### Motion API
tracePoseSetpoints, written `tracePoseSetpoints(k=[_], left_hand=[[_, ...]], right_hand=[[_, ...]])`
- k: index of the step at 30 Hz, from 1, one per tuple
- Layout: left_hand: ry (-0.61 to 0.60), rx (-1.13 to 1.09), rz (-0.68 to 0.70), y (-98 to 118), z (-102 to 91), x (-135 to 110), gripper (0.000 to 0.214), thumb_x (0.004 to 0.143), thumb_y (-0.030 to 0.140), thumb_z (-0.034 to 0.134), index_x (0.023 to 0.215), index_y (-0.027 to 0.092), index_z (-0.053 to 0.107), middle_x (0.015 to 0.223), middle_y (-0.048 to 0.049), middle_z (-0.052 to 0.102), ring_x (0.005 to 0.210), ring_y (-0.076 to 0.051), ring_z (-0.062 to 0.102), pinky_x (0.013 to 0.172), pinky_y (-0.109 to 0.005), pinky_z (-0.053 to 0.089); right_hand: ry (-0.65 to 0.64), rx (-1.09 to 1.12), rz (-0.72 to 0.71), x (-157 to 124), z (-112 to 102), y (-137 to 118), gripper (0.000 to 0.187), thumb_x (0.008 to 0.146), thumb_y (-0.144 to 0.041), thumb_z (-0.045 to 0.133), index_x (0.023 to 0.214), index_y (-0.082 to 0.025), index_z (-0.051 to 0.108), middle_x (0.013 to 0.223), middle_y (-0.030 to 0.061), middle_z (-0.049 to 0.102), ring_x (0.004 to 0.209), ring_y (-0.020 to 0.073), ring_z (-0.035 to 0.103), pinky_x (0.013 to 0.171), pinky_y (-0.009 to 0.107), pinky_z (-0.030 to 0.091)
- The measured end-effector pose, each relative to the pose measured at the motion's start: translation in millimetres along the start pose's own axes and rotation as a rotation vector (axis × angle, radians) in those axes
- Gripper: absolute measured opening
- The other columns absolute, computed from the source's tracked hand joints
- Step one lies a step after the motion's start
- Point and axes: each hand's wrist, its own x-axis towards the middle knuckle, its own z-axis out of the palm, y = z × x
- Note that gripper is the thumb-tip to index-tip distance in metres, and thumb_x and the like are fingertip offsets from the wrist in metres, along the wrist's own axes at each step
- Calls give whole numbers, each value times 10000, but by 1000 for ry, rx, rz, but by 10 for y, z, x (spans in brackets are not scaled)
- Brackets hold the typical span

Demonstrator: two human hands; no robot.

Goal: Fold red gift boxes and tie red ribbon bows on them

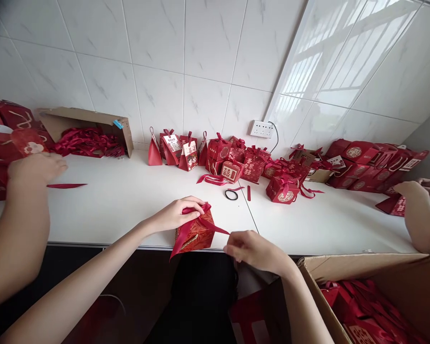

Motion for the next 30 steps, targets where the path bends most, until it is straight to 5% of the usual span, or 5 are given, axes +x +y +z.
tracePoseSetpoints(k=[11,19,23,26,30], left_hand=[[-1,-9,3,0,-3,-18,212,854,293,488,906,222,682,1159,-43,581,1093,-188,547,971,-322,406],[145,-121,18,-1,-13,-38,248,829,346,515,1005,215,629,1199,-67,564,1153,-202,504,988,-323,377],[530,-146,-242,-56,-9,-180,255,817,411,481,948,200,537,1015,-53,587,950,-184,561,788,-293,433],[478,-88,-442,-75,7,-265,363,819,500,422,623,198,379,593,35,420,570,-125,441,561,-250,328],[336,-84,-523,-16,23,-290,484,812,562,379,547,199,200,505,58,197,474,-96,240,503,-257,190]], right_hand=[[285,184,-19,303,374,-40,500,836,-604,391,604,-180,523,557,9,552,507,113,421,544,264,352],[-245,233,-63,30,90,45,475,799,-596,498,812,-154,671,689,52,644,659,160,573,641,277,417],[175,295,3,210,-156,138,601,746,-723,412,678,-156,599,605,36,577,570,145,531,591,284,415],[454,272,49,571,-120,71,576,746,-722,391,627,-175,527,573,9,519,530,129,482,553,276,388],[420,222,43,926,82,-115,541,780,-682,374,552,-193,409,521,-23,442,507,114,421,545,269,341]])
